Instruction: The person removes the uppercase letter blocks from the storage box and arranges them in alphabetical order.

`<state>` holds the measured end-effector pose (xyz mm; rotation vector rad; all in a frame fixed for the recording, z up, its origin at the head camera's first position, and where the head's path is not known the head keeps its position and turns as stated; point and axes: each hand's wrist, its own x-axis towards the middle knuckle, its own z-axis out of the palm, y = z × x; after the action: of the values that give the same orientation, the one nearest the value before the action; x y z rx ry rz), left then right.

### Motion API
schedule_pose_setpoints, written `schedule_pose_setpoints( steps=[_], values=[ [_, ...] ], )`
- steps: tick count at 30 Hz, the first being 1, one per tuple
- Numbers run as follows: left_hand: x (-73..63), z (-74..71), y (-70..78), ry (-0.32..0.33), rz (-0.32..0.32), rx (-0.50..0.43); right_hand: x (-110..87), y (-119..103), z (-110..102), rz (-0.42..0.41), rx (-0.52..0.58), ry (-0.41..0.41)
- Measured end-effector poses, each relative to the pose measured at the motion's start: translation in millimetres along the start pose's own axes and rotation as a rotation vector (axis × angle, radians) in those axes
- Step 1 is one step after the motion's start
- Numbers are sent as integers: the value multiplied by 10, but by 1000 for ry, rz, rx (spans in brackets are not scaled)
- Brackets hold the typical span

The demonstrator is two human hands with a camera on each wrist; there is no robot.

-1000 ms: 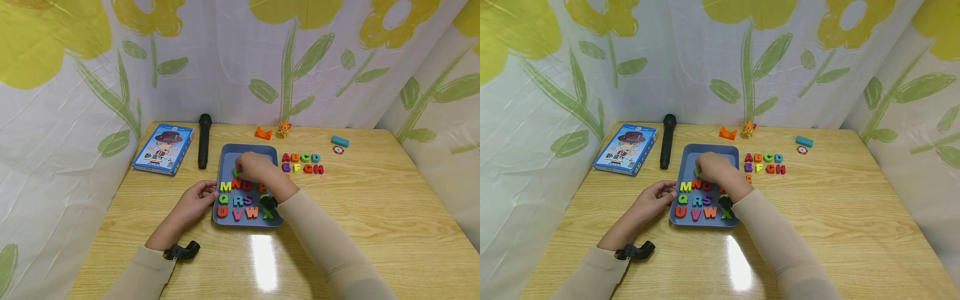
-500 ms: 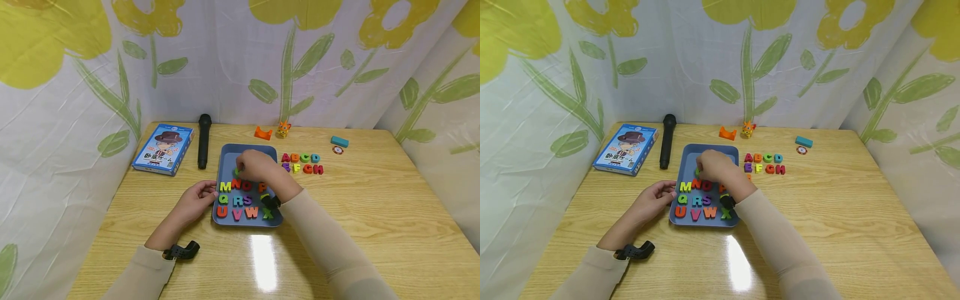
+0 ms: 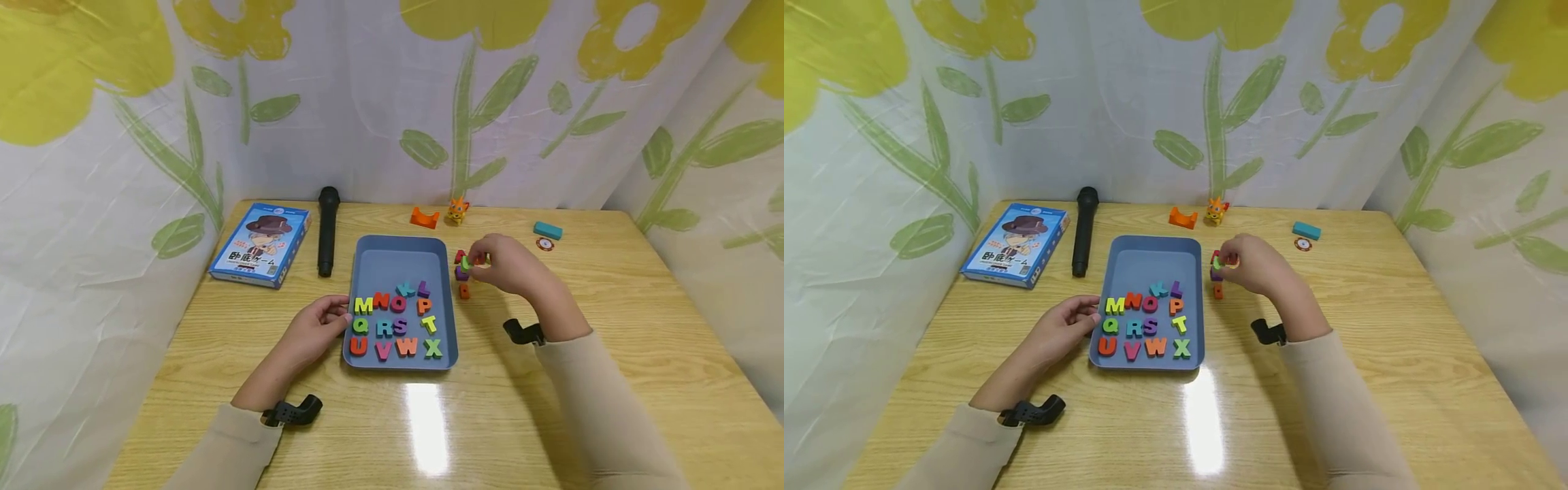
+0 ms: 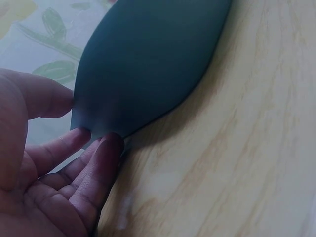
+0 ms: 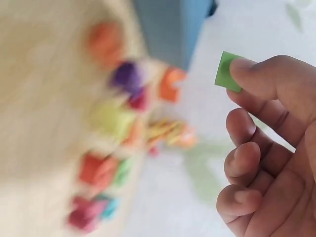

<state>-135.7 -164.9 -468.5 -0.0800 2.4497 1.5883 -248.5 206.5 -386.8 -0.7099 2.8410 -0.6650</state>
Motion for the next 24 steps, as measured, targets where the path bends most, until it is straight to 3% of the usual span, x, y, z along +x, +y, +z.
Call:
schedule_pose_setpoints(
  steps=[3, 8, 24],
  values=[
    [-1, -2, 5, 1, -2, 9, -156, 208, 88, 41, 11, -31],
    [2, 11, -5, 3, 4, 13, -296, 361, 234, 75, 37, -59],
    [-13, 1, -1, -3, 26, -17, -313, 406, 364, 108, 38, -63]
  ],
)
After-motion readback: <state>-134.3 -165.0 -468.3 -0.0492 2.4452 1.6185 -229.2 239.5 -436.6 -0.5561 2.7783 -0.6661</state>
